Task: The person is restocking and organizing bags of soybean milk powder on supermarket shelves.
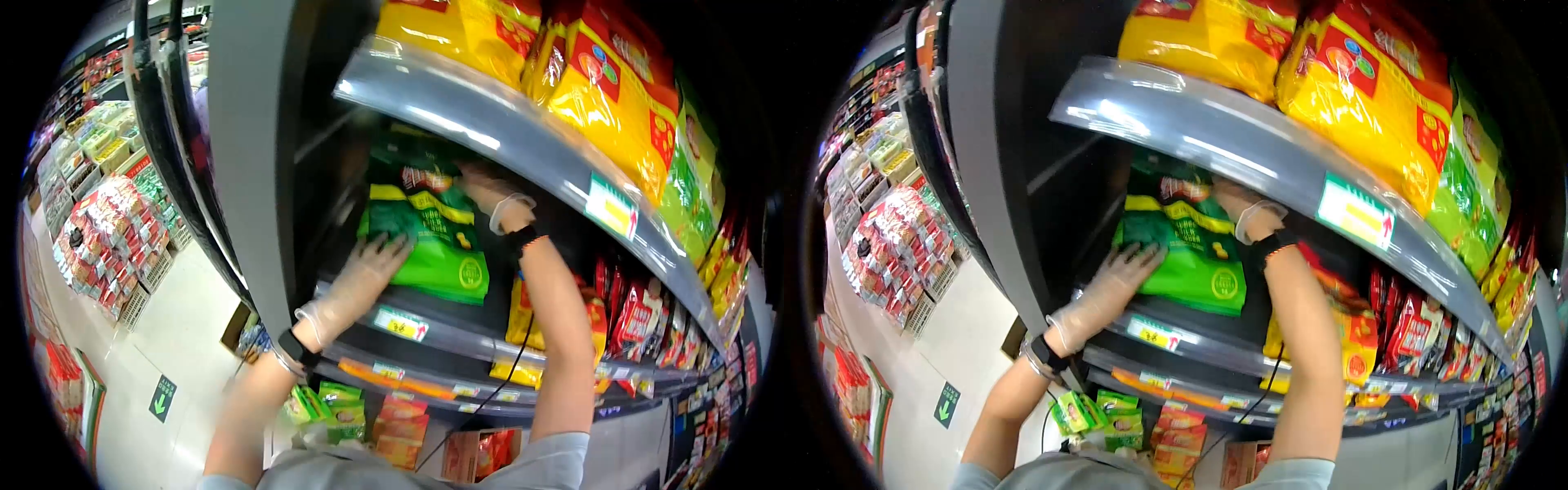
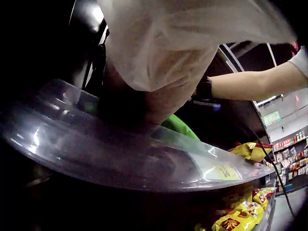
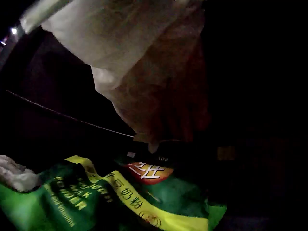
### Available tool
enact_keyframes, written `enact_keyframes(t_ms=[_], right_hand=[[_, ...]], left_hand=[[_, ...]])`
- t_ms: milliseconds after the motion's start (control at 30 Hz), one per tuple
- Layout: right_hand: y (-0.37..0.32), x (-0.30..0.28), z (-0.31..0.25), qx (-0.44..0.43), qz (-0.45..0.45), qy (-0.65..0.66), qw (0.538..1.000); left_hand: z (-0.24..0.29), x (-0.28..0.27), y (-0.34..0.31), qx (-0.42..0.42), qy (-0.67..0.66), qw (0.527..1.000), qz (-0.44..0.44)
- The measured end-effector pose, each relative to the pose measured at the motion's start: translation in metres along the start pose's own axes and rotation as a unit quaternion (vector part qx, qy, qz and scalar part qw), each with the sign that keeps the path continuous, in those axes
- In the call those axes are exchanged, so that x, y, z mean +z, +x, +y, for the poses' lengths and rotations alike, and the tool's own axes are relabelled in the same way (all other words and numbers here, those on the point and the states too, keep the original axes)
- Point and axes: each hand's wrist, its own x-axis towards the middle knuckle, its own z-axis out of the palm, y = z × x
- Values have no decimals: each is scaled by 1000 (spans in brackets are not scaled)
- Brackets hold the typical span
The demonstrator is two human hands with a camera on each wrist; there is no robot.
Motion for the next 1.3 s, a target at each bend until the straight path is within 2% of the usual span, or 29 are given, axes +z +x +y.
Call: enact_keyframes(t_ms=[33,67,100,200,267,367,500,600,733,800,833,867,900,933,967,1067,1133,1167,1267,1300], right_hand=[[30,53,31,68,9,-77,995],[41,53,26,-22,153,-90,984],[50,62,28,-46,181,-91,978],[74,87,30,-36,146,-98,984],[79,93,30,-30,131,-101,986],[85,96,28,-29,128,-99,986],[85,92,28,-36,139,-98,985],[77,80,35,-38,161,-98,981],[63,40,70,-15,221,-123,967],[55,14,94,6,245,-144,959],[49,3,104,16,252,-154,955],[46,-6,111,21,259,-161,952],[41,-11,114,22,261,-164,951],[37,-14,115,22,263,-166,950],[35,-15,115,17,264,-166,950],[28,-7,102,-20,261,-155,953],[24,-1,86,-53,256,-143,955],[22,1,75,-70,252,-138,955],[-1,-15,4,-99,213,-81,969],[-9,-21,-16,-106,227,-69,966]], left_hand=[[1,0,-2,-7,23,1000,-7],[1,0,-1,-8,33,999,-7],[3,0,-3,-11,36,999,-3],[1,3,-4,-19,12,1000,8],[2,-7,-6,-20,22,999,-19],[1,-3,-7,-27,-6,1000,2],[1,-2,-8,-27,-14,999,25],[-1,-7,-8,-15,-6,1000,2],[0,-11,-6,-1,-26,1000,3],[5,-16,-6,-25,12,1000,-2],[7,-14,-8,-23,-2,999,28],[16,-13,-8,-18,-7,1000,22],[28,-14,-6,-89,-214,971,51],[40,-13,-2,-160,-409,895,76],[54,-2,1,-264,-596,756,63],[71,1,5,-407,-793,454,-9],[60,21,3,-409,-824,392,-20],[57,23,2,-392,-840,375,-17],[62,12,3,-407,-835,370,8],[62,15,2,-402,-839,367,14]])
